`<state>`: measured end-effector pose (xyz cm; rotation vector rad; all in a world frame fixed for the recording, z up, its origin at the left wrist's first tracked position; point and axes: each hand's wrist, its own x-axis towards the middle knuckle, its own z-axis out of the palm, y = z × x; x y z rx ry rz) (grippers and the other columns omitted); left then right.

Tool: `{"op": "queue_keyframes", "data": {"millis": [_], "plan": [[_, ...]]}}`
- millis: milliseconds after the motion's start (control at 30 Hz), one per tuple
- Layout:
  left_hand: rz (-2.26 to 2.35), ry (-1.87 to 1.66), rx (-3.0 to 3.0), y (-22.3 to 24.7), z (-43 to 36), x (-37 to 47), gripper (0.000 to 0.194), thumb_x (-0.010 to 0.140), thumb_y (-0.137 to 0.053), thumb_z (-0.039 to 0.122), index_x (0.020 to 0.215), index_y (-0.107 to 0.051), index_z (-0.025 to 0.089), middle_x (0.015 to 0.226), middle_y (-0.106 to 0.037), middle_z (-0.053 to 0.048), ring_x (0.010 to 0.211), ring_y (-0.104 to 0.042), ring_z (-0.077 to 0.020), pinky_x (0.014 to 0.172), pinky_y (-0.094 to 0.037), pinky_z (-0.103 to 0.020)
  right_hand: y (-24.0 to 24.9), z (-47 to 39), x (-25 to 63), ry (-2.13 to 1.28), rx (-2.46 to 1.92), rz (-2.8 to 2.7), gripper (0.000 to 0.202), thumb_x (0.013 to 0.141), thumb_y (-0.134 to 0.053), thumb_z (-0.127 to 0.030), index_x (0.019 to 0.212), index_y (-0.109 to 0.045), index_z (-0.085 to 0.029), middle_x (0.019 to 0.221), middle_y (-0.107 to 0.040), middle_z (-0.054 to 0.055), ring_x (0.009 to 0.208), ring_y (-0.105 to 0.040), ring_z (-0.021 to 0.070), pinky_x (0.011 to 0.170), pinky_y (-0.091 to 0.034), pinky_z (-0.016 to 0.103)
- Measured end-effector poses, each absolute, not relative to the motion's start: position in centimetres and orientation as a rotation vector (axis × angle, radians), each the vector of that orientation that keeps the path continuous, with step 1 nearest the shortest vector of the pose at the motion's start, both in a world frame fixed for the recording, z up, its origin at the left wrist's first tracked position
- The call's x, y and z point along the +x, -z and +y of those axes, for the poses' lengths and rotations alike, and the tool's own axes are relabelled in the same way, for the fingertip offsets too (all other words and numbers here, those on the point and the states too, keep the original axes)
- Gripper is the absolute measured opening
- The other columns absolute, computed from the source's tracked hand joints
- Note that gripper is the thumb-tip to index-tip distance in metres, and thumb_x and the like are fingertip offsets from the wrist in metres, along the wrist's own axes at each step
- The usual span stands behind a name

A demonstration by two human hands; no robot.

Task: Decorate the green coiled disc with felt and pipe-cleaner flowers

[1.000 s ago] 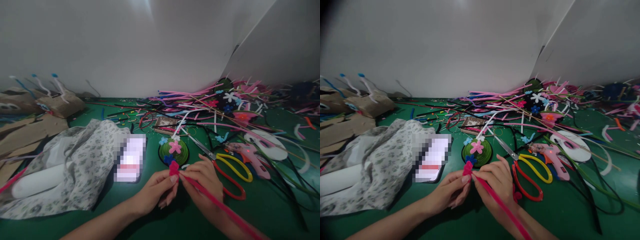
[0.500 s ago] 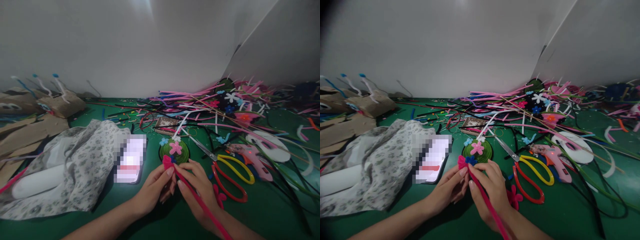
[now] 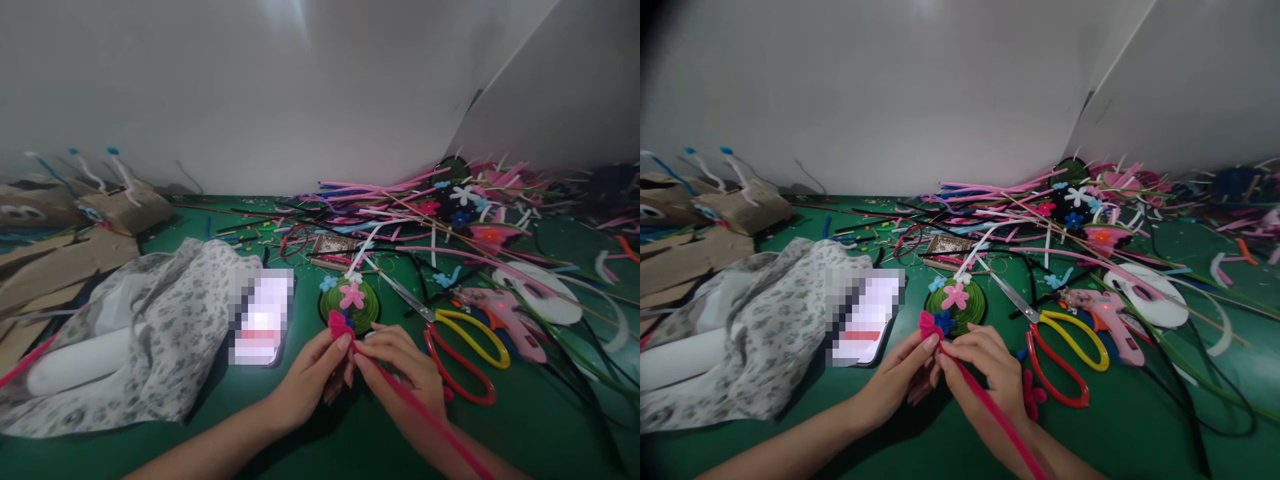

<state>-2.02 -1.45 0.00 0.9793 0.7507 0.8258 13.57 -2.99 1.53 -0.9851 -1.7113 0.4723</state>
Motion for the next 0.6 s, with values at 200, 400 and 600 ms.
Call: {"op": "queue_keyframes", "data": {"millis": [200, 400, 600], "plan": [[0.823, -0.800, 0.952, -0.13, -1.60, -1.94, 0.038, 0.088, -0.054, 0.055, 0.080, -0.052, 0.018, 0.053, -0.046, 0.008, 0.041, -0.035, -0.0046, 0.038, -0.027, -0.015, -1.48, -3.15, 13.56, -0.495, -0.909, -1.763, 0.021, 0.081, -0.067, -0.008, 0.093, -0.073, -0.024, 0.079, -0.069, 0.000, 0.079, -0.064, 0.0134, 0.086, -0.052, 0.032], [0.836, -0.786, 0.929, 0.19, -1.40, -2.10, 0.044, 0.083, -0.057, 0.062, 0.079, -0.049, 0.019, 0.054, -0.042, 0.009, 0.043, -0.035, -0.0054, 0.038, -0.027, -0.016, -1.46, -3.11, 13.43, -0.519, -0.885, -1.784, 0.020, 0.080, -0.067, -0.006, 0.092, -0.072, -0.022, 0.079, -0.069, 0.001, 0.079, -0.063, 0.0134, 0.088, -0.051, 0.033], [0.859, -0.810, 1.022, 0.15, -1.23, -2.22, 0.041, 0.084, -0.058, 0.057, 0.078, -0.052, 0.017, 0.054, -0.040, 0.009, 0.044, -0.034, -0.0053, 0.040, -0.026, -0.017, -0.96, -3.12, 13.63, -0.595, -0.960, -1.731, 0.016, 0.080, -0.069, -0.010, 0.087, -0.066, -0.024, 0.079, -0.070, -0.003, 0.077, -0.064, 0.0117, 0.092, -0.047, 0.033]]}}
